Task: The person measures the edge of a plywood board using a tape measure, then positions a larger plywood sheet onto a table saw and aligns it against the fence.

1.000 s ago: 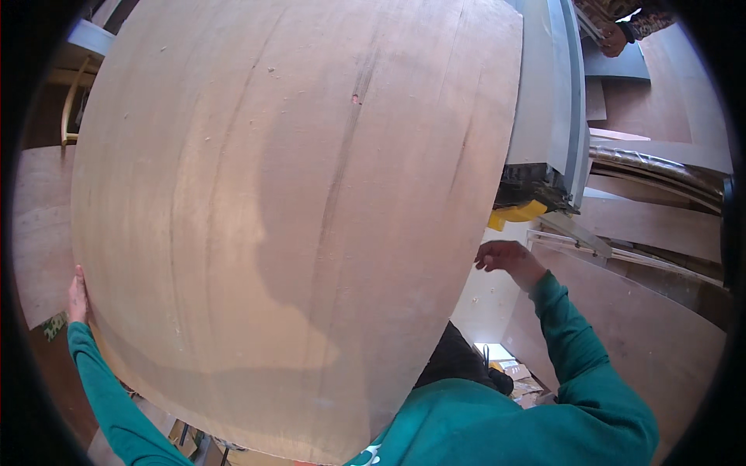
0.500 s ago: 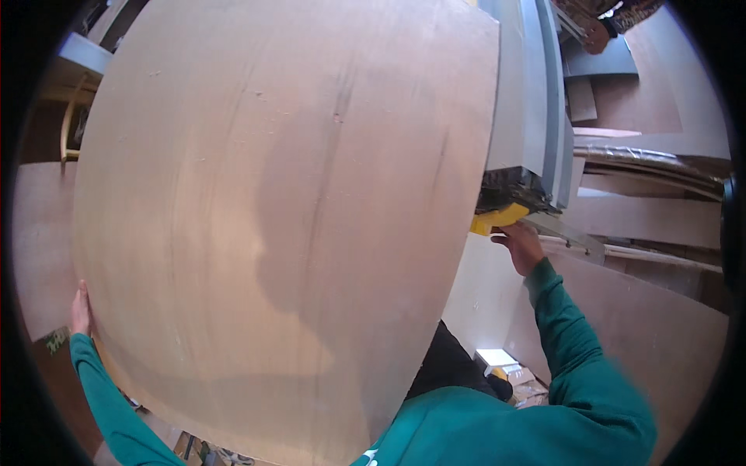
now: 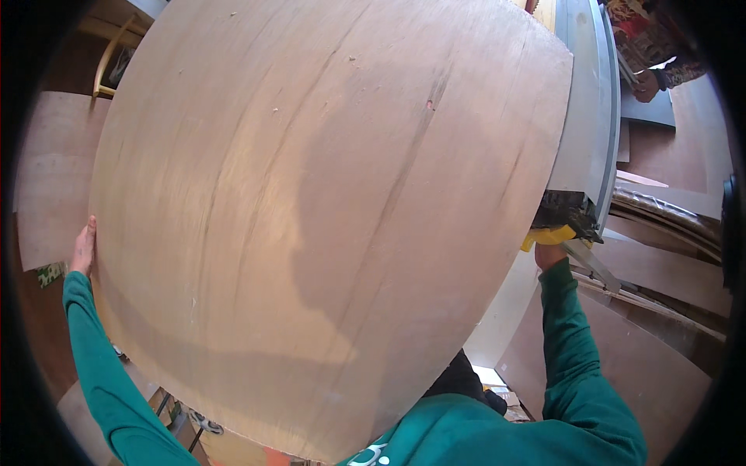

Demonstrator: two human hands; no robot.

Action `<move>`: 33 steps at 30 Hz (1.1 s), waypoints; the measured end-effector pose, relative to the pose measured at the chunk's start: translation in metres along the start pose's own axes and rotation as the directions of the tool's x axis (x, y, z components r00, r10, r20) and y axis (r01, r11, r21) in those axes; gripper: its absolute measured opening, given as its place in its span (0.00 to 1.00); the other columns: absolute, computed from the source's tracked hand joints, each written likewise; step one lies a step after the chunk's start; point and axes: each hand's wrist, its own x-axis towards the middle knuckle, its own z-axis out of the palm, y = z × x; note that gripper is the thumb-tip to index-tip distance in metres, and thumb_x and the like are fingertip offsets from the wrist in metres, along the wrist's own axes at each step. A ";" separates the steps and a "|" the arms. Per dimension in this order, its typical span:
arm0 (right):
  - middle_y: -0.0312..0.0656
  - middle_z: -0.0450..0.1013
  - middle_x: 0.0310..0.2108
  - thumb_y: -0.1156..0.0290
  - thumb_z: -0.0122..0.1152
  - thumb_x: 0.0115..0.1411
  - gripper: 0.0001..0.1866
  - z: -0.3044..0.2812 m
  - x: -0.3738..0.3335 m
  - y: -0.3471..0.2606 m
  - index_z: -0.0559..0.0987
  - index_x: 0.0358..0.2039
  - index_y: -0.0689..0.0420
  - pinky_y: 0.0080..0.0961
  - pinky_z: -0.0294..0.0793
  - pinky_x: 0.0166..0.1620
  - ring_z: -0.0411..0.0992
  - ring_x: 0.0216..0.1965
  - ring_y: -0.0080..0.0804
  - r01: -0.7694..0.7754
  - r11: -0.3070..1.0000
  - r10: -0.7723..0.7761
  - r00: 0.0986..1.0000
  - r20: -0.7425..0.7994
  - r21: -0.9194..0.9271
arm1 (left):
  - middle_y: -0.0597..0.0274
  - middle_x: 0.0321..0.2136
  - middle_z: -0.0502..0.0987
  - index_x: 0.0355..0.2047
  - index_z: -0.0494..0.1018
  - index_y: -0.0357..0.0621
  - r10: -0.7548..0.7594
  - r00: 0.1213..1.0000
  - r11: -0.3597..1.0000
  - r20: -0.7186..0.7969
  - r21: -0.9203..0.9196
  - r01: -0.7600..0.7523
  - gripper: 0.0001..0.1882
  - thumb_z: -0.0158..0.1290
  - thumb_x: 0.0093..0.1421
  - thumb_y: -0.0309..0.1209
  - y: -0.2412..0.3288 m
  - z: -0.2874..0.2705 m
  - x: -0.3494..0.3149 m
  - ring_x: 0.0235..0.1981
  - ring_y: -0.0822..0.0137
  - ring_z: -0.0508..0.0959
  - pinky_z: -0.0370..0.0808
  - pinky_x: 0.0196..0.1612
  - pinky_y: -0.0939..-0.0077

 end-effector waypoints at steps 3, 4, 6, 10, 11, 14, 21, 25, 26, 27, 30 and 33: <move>0.47 0.71 0.59 0.66 0.48 0.70 0.19 0.005 0.013 0.006 0.73 0.59 0.54 0.40 0.65 0.64 0.67 0.61 0.46 -0.056 0.998 0.057 0.996 -0.063 0.009 | 0.53 0.61 0.71 0.64 0.65 0.31 0.006 1.000 1.000 -0.009 -0.004 -0.006 0.50 0.38 0.66 0.70 -0.001 0.000 0.000 0.63 0.61 0.68 0.60 0.67 0.69; 0.47 0.71 0.59 0.65 0.48 0.70 0.19 0.006 0.018 0.006 0.73 0.59 0.54 0.40 0.65 0.64 0.67 0.61 0.46 -0.093 0.995 0.096 0.992 -0.084 0.033 | 0.53 0.61 0.71 0.64 0.65 0.31 0.012 1.000 1.000 0.001 0.005 -0.012 0.50 0.38 0.66 0.70 -0.001 0.000 0.000 0.63 0.61 0.68 0.60 0.67 0.69; 0.47 0.71 0.59 0.65 0.48 0.69 0.20 0.009 0.028 0.004 0.73 0.59 0.54 0.41 0.65 0.64 0.67 0.61 0.46 -0.172 0.981 0.182 0.975 -0.124 0.086 | 0.53 0.61 0.71 0.64 0.65 0.31 0.019 1.000 1.000 0.014 0.002 -0.019 0.50 0.38 0.66 0.70 -0.001 0.000 0.001 0.63 0.61 0.68 0.60 0.67 0.69; 0.46 0.71 0.59 0.65 0.49 0.69 0.20 0.012 0.047 -0.001 0.72 0.60 0.54 0.41 0.65 0.64 0.67 0.61 0.45 -0.274 0.950 0.299 0.936 -0.188 0.150 | 0.53 0.61 0.71 0.64 0.65 0.31 0.012 1.000 1.000 0.017 -0.019 -0.012 0.50 0.38 0.66 0.70 -0.001 -0.001 0.001 0.63 0.61 0.68 0.60 0.67 0.69; 0.46 0.71 0.59 0.65 0.49 0.69 0.20 0.012 0.050 -0.001 0.72 0.60 0.54 0.41 0.65 0.64 0.68 0.61 0.45 -0.286 0.945 0.315 0.928 -0.197 0.160 | 0.53 0.62 0.71 0.64 0.65 0.30 -0.005 1.000 1.000 0.020 -0.019 0.006 0.50 0.38 0.66 0.70 0.000 -0.002 0.000 0.63 0.61 0.68 0.60 0.67 0.69; 0.46 0.71 0.59 0.64 0.49 0.69 0.21 0.009 0.057 -0.002 0.72 0.60 0.54 0.41 0.66 0.63 0.68 0.61 0.45 -0.310 0.931 0.349 0.911 -0.218 0.194 | 0.53 0.62 0.70 0.65 0.64 0.30 0.006 0.999 1.000 0.053 0.017 -0.007 0.50 0.38 0.66 0.70 0.002 -0.003 -0.001 0.63 0.61 0.67 0.59 0.67 0.69; 0.45 0.71 0.59 0.64 0.50 0.68 0.22 0.013 0.068 -0.002 0.72 0.60 0.55 0.42 0.66 0.63 0.68 0.61 0.43 -0.342 0.909 0.397 0.885 -0.245 0.236 | 0.51 0.64 0.69 0.66 0.64 0.30 0.021 1.000 1.000 -0.014 -0.004 -0.021 0.52 0.39 0.65 0.71 0.003 0.001 -0.004 0.65 0.60 0.67 0.59 0.68 0.69; 0.44 0.72 0.59 0.63 0.51 0.67 0.22 0.013 0.071 -0.001 0.71 0.60 0.55 0.43 0.66 0.63 0.68 0.60 0.43 -0.356 0.899 0.418 0.870 -0.260 0.254 | 0.50 0.64 0.69 0.66 0.64 0.31 0.015 1.000 1.000 0.009 -0.016 -0.015 0.52 0.40 0.65 0.71 0.003 0.000 -0.003 0.65 0.59 0.67 0.59 0.68 0.68; 0.44 0.72 0.59 0.63 0.51 0.67 0.23 0.010 0.071 0.000 0.71 0.61 0.55 0.43 0.66 0.63 0.69 0.60 0.43 -0.359 0.897 0.422 0.868 -0.261 0.257 | 0.50 0.64 0.69 0.66 0.64 0.31 -0.007 1.000 0.999 0.016 -0.036 0.008 0.52 0.40 0.64 0.71 0.004 0.000 -0.003 0.65 0.59 0.67 0.59 0.68 0.67; 0.44 0.72 0.58 0.63 0.51 0.67 0.23 0.008 0.071 0.000 0.71 0.61 0.55 0.43 0.66 0.63 0.69 0.60 0.42 -0.364 0.893 0.429 0.865 -0.261 0.264 | 0.50 0.64 0.69 0.66 0.64 0.31 -0.001 1.000 0.999 0.015 -0.032 0.001 0.52 0.40 0.64 0.72 0.004 0.000 -0.003 0.64 0.60 0.67 0.60 0.68 0.67; 0.43 0.72 0.58 0.63 0.52 0.67 0.23 0.002 0.070 0.000 0.71 0.61 0.55 0.43 0.67 0.62 0.69 0.60 0.42 -0.373 0.887 0.441 0.859 -0.259 0.274 | 0.50 0.63 0.69 0.66 0.64 0.32 -0.022 1.000 0.999 0.021 -0.046 0.023 0.52 0.40 0.64 0.72 0.003 0.001 -0.006 0.64 0.60 0.67 0.60 0.67 0.67; 0.43 0.72 0.58 0.62 0.52 0.66 0.24 0.002 0.068 0.001 0.71 0.61 0.55 0.43 0.67 0.62 0.69 0.60 0.41 -0.383 0.879 0.456 0.849 -0.266 0.284 | 0.51 0.64 0.69 0.66 0.63 0.33 0.011 1.000 0.997 0.020 -0.075 -0.010 0.52 0.40 0.64 0.72 0.003 0.002 -0.005 0.65 0.59 0.67 0.59 0.68 0.67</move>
